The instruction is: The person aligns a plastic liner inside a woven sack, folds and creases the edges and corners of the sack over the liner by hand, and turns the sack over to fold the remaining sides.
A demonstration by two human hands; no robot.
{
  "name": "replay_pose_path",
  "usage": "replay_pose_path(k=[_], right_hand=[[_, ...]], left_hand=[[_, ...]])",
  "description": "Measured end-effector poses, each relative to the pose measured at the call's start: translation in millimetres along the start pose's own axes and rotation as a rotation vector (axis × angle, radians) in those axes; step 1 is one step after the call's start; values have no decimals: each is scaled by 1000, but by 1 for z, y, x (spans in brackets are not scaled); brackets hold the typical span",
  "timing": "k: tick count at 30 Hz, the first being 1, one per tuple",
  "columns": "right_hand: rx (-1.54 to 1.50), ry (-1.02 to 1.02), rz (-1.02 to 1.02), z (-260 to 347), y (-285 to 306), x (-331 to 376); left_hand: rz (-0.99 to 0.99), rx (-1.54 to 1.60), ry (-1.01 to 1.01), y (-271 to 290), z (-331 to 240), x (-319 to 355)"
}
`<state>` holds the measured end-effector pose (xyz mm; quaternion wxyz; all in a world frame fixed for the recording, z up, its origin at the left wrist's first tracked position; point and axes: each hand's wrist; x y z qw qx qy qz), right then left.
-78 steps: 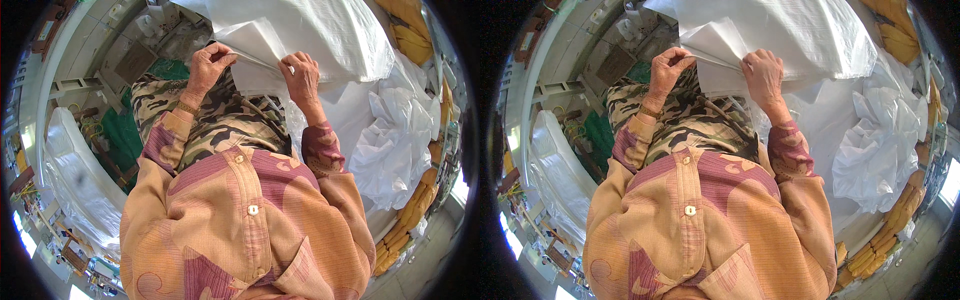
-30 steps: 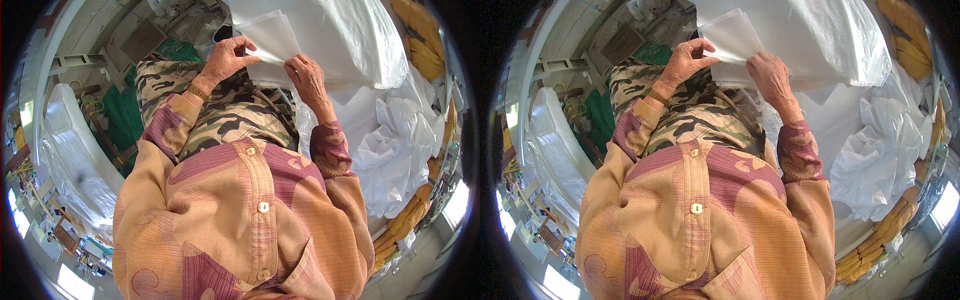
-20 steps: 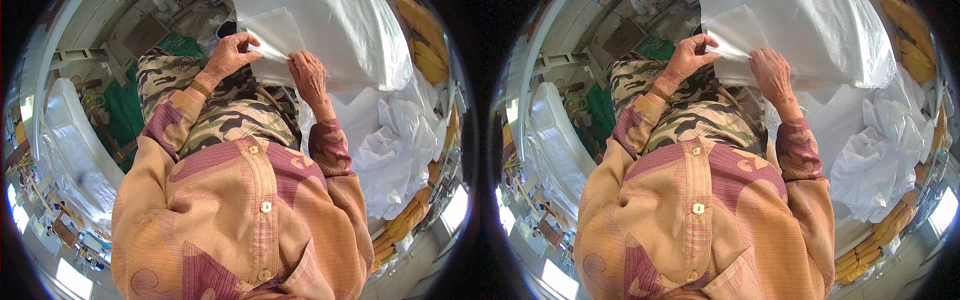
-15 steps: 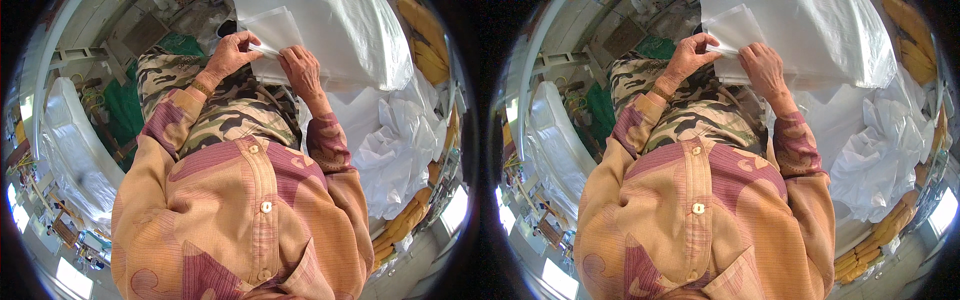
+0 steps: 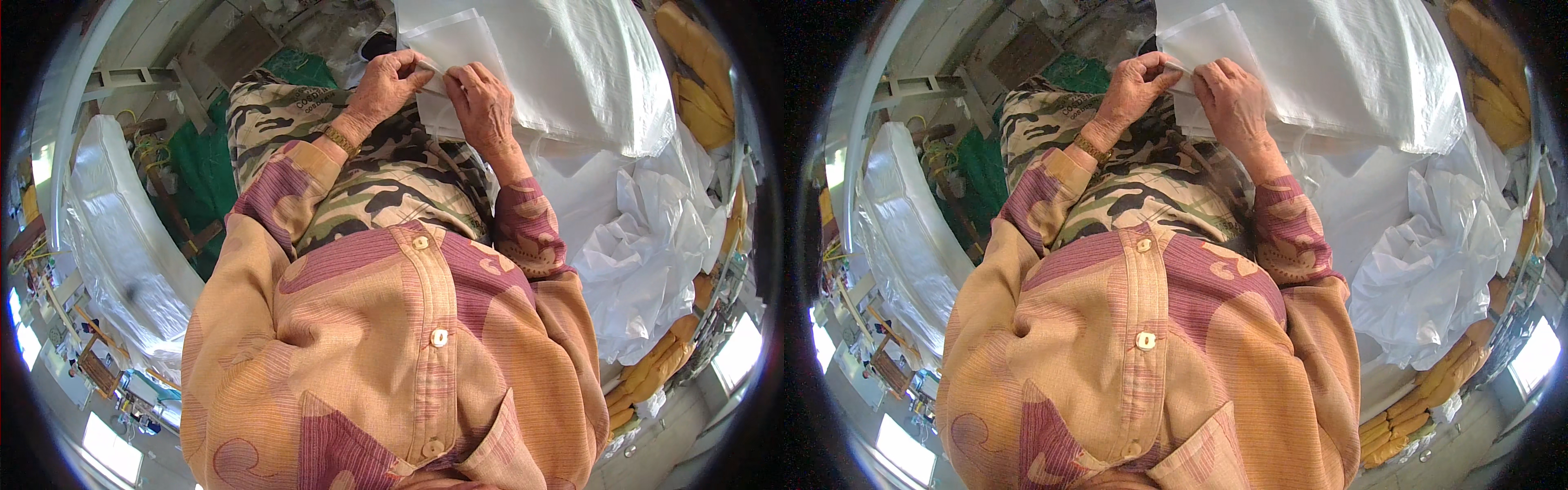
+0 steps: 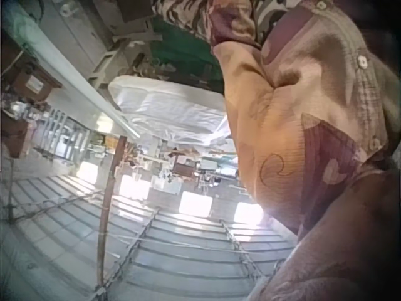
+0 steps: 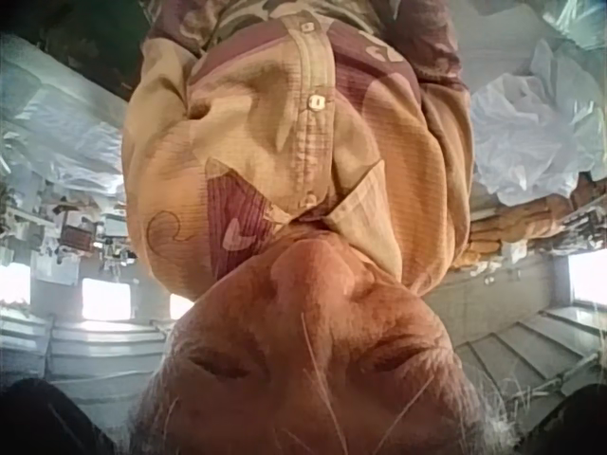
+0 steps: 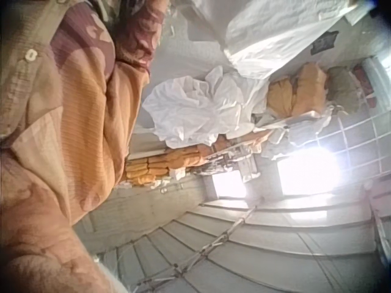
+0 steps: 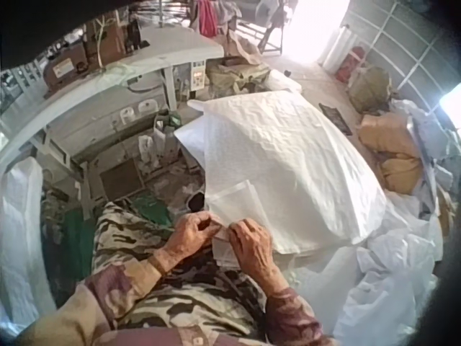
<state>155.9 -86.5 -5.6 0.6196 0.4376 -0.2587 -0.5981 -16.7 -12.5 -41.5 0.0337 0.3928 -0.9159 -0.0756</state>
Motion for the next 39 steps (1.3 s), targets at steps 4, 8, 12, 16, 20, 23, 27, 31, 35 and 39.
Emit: replay_pose_path(k=[4, 8, 12, 16, 20, 23, 27, 31, 35, 39], right_hand=[[70, 55, 11, 8, 0, -13], [139, 77, 6, 13, -4, -23], [127, 34, 5, 17, -6, -25], [-149, -315, -92, 23, -18, -26], [-132, -377, -167, 20, -12, -17], [218, -373, -160, 3, 4, 6], [415, -282, -155, -62, 55, 80], [587, -597, -214, -121, 98, 174], [580, -981, -128, -148, 127, 204], [786, -484, -424, -83, 113, 115]], left_hand=[[14, -30, -10, 2, 1, 1], [50, 11, -73, 2, 2, 0], [-39, -56, -77, 1, 0, 2], [-80, -87, -60, -6, -8, 4], [-186, -90, -163, -14, -13, 0], [-171, -99, -136, -12, -19, 1], [-203, 20, 19, 0, -13, -1], [-212, 133, -15, -1, -14, -5], [-193, 188, 15, 1, -12, -7], [-178, 180, 101, 3, -8, -5]])
Point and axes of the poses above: each hand's wrist, its own x-axis away from the middle knuckle, its own y-axis out of the back of the hand, z = x × y, and after that the axes turned 10 degrees about z, right-handed
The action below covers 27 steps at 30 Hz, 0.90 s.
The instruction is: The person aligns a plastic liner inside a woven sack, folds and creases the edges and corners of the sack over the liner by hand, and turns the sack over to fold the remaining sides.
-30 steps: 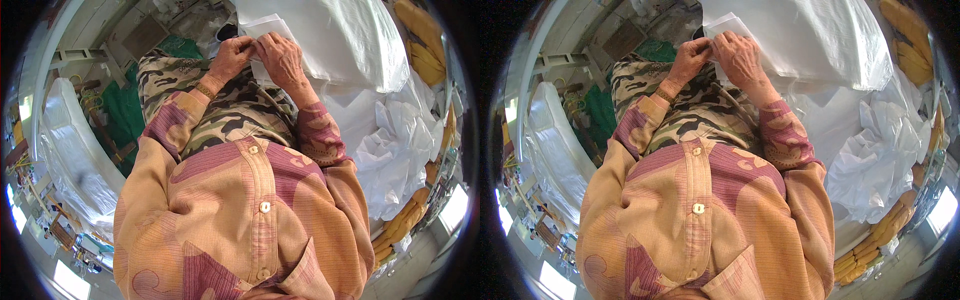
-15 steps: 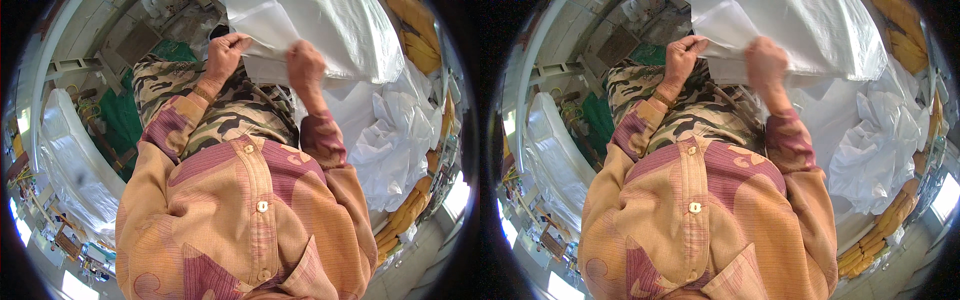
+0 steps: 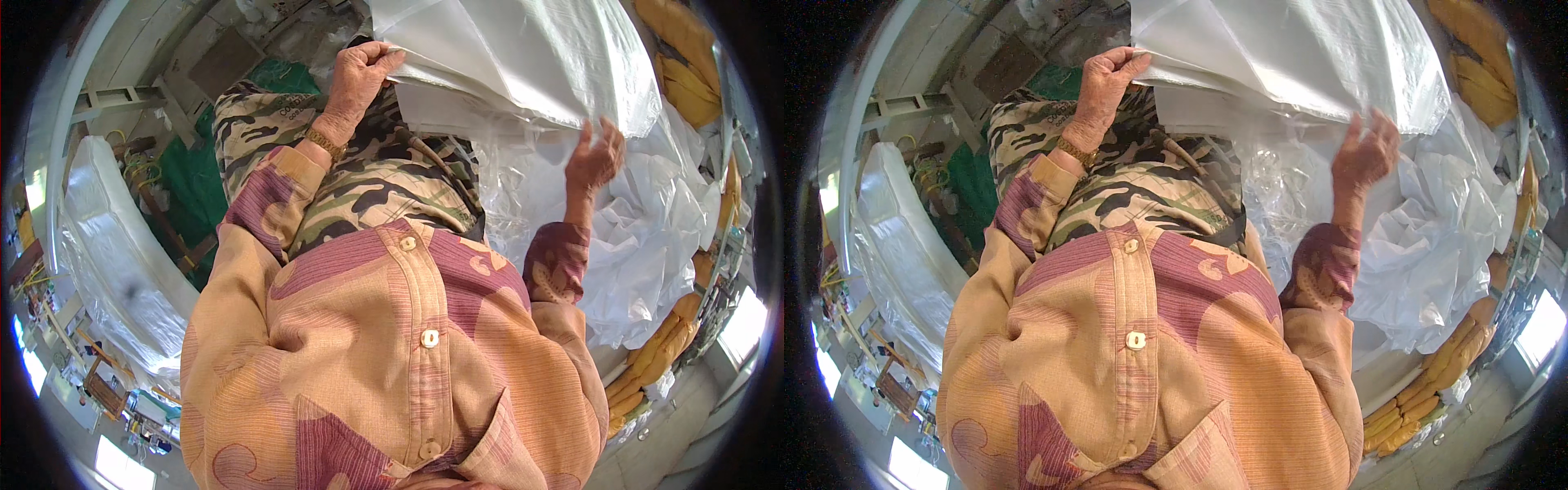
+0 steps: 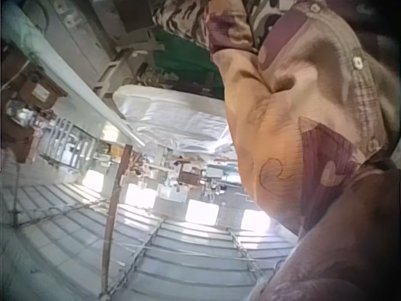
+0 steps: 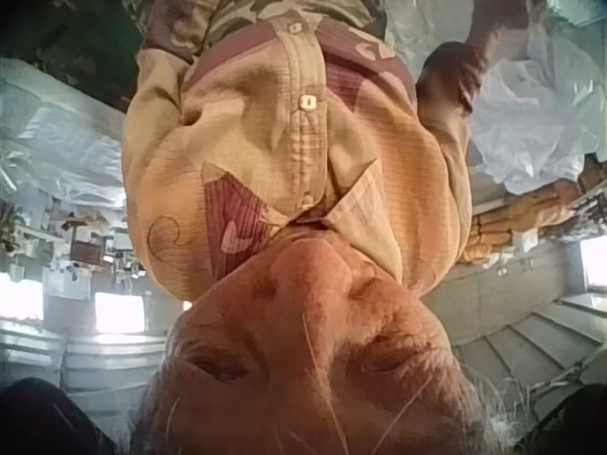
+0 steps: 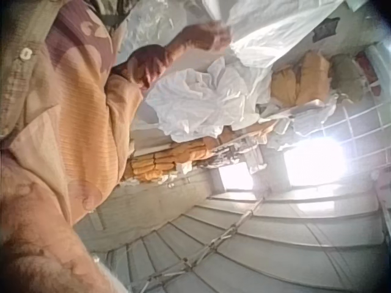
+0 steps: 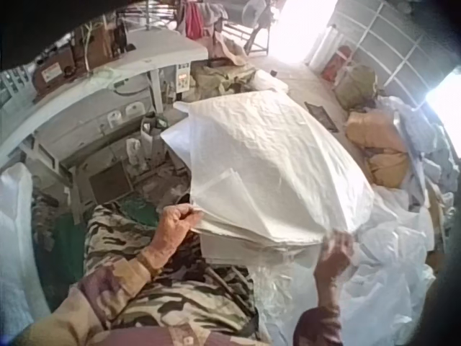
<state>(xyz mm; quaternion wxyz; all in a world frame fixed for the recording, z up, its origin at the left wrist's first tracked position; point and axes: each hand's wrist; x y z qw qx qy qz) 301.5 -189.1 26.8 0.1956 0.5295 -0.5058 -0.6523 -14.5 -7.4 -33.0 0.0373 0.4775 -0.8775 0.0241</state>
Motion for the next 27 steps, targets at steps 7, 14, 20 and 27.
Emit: replay_pose_path(k=[7, 14, 20, 27], right_hand=[[-532, 518, 304, 145, 11, -8], [-493, 529, 366, 148, -2, -10], [-505, 480, 366, 117, -8, 0], [-325, 402, 262, 91, -10, 8]], left_hand=[[44, -7, 32, -3, -7, 0], [67, 73, 83, -4, -14, 0], [56, 125, 66, -2, -7, -7], [67, 199, 36, -1, -18, -12]])
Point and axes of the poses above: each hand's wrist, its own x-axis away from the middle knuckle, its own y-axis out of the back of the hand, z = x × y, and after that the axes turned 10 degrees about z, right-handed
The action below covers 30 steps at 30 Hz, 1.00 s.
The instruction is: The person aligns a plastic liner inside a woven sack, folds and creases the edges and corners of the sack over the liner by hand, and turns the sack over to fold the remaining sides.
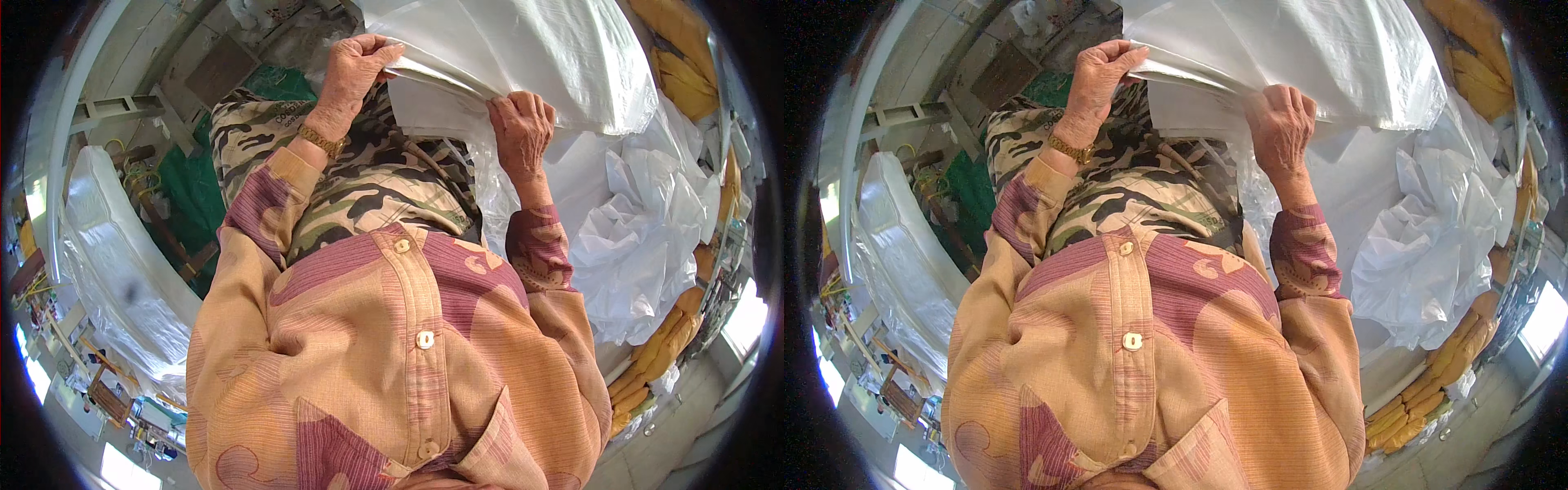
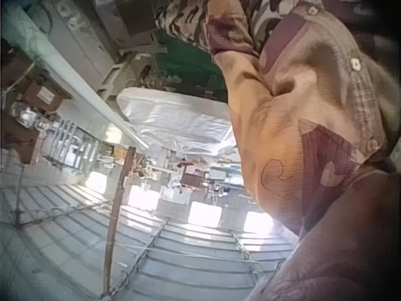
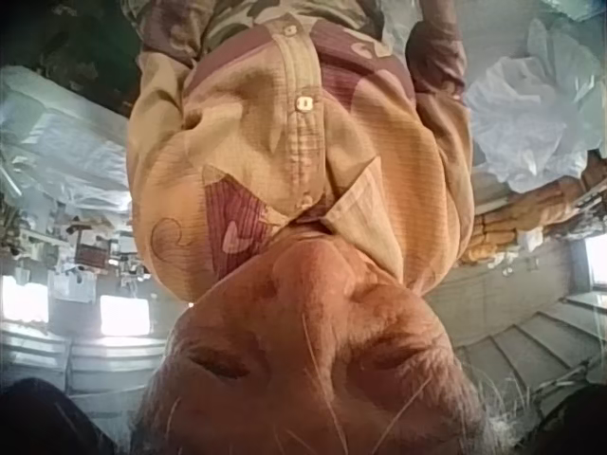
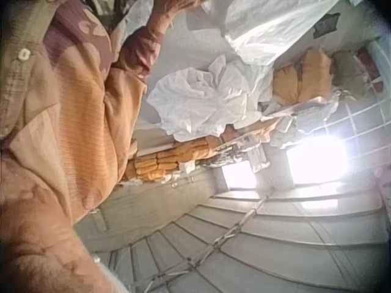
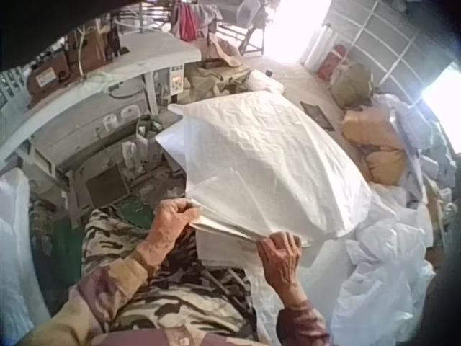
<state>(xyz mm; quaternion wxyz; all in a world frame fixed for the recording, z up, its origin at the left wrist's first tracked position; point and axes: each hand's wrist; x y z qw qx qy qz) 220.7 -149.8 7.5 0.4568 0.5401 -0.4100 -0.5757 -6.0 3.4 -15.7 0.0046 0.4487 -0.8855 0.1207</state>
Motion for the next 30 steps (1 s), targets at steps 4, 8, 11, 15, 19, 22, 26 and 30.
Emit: replay_pose_path(k=[4, 8, 11, 15, 19, 22, 26, 30], right_hand=[[-9, -42, 46, -7, 12, 8], [-368, -320, -228, -32, 20, 19], [-720, -615, -455, -60, 10, 35], [-474, -481, -201, -52, 14, 37], [-193, -214, 3, 3, 14, 0], [-193, -157, 75, 5, 5, -6], [-247, -96, 97, -11, 2, 12], [-219, -58, -41, -23, 3, 36]], left_hand=[[14, -12, 22, 1, 0, 0], [50, -131, -49, 12, 9, 3], [107, -257, 57, 12, 8, 10], [110, -192, 91, 17, 22, 15], [102, -182, 100, 15, 19, 12], [91, -177, 94, 13, 20, 12], [87, -83, 74, 14, 13, 11], [87, -40, 42, 14, 3, 7]])
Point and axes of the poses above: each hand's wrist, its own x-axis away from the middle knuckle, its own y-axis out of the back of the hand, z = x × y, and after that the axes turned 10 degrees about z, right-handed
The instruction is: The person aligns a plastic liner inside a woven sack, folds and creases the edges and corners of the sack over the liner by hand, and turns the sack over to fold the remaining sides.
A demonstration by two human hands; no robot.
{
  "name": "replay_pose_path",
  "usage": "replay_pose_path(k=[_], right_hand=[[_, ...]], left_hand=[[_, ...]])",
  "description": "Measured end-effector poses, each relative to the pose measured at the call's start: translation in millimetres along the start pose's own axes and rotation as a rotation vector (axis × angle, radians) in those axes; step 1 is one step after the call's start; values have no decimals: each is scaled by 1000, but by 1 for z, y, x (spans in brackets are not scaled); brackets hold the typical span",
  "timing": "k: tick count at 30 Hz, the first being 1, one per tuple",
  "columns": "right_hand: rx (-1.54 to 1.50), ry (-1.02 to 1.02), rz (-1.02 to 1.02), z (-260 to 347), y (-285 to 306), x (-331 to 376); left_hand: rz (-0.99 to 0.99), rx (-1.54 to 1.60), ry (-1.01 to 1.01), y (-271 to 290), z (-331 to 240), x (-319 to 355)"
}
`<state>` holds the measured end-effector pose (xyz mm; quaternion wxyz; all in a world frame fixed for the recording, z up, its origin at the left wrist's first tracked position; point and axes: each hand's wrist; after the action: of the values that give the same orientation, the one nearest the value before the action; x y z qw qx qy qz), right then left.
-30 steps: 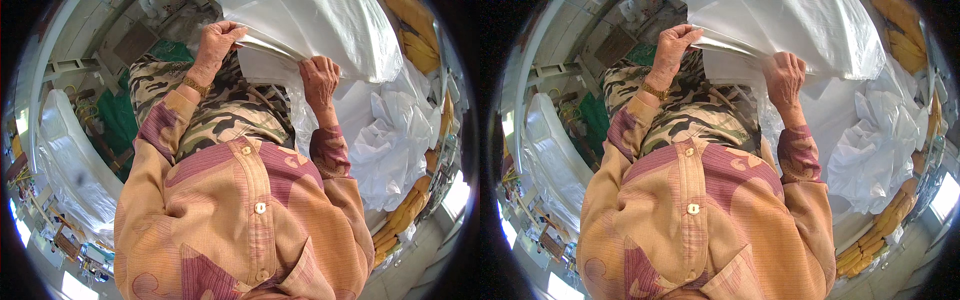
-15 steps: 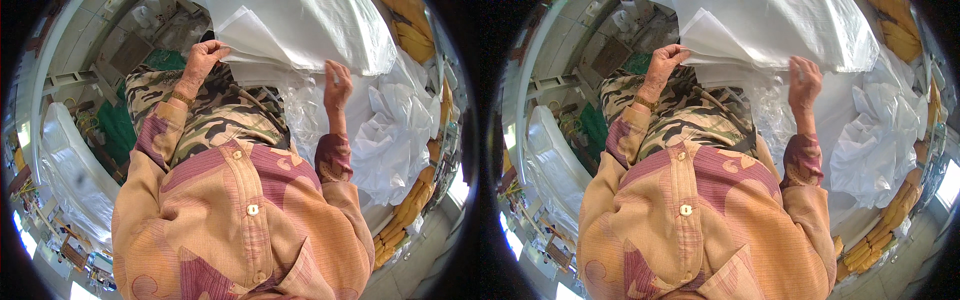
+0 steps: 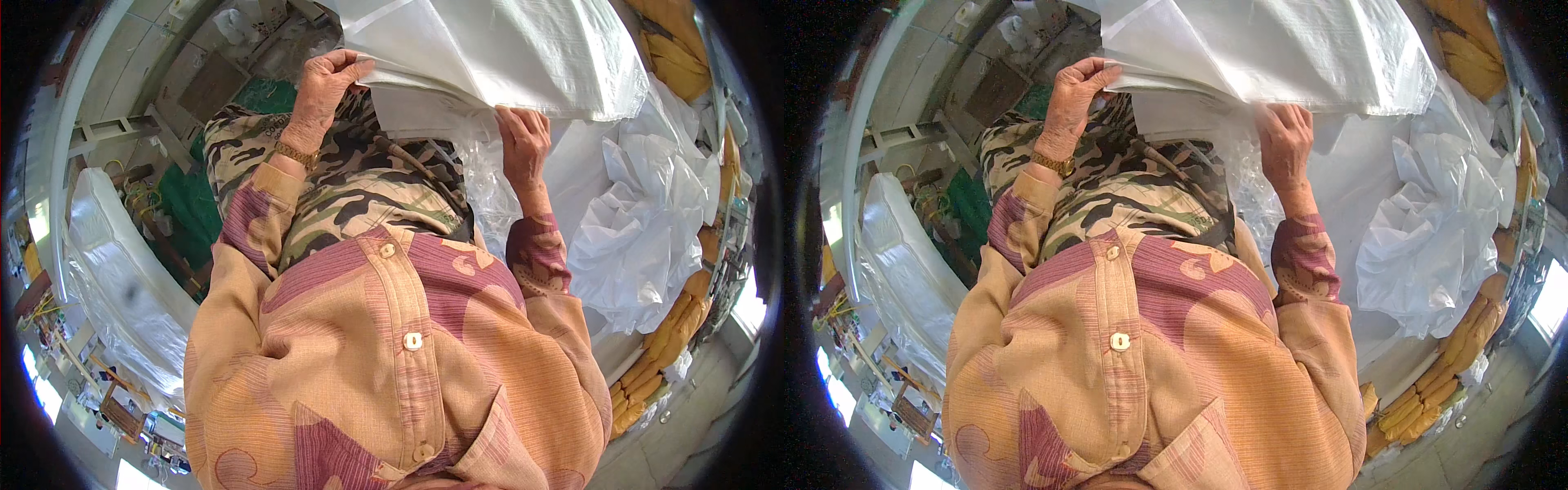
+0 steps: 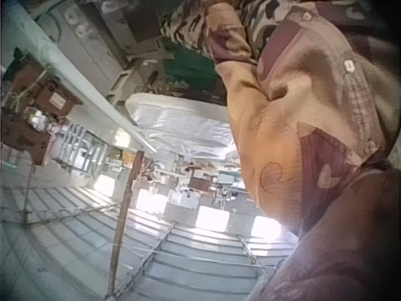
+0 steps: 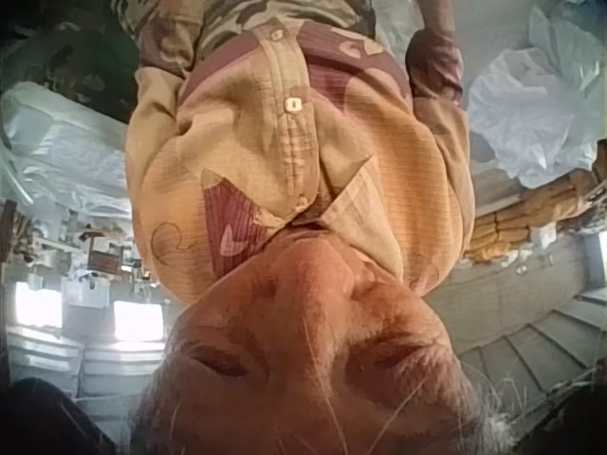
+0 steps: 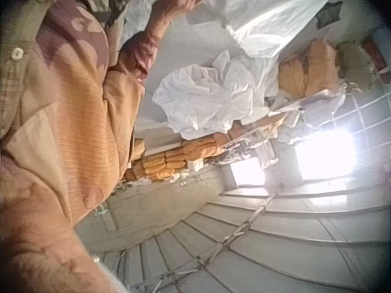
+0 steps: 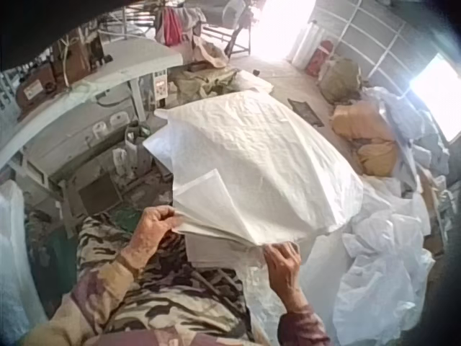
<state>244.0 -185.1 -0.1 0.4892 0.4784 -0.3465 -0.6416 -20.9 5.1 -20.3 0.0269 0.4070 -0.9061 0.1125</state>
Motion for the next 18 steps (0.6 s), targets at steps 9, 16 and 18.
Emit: replay_pose_path(k=[9, 16, 18], right_hand=[[-118, -194, 66, -36, 15, 48], [-939, -869, -97, -105, 15, 79], [-1055, -1058, -427, -110, 16, 75]], left_hand=[[4, -16, -98, 0, -12, 0], [35, -30, -108, 0, -15, 3], [23, -32, -101, 0, -15, 5]])
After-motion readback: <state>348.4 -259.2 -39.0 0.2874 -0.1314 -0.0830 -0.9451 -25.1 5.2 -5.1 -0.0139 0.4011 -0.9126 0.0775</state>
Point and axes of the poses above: each hand's wrist, its own x-axis away from the middle knuckle, its own y-axis out of the back of the hand, z = x × y, and after that the axes turned 10 degrees about z, right-handed
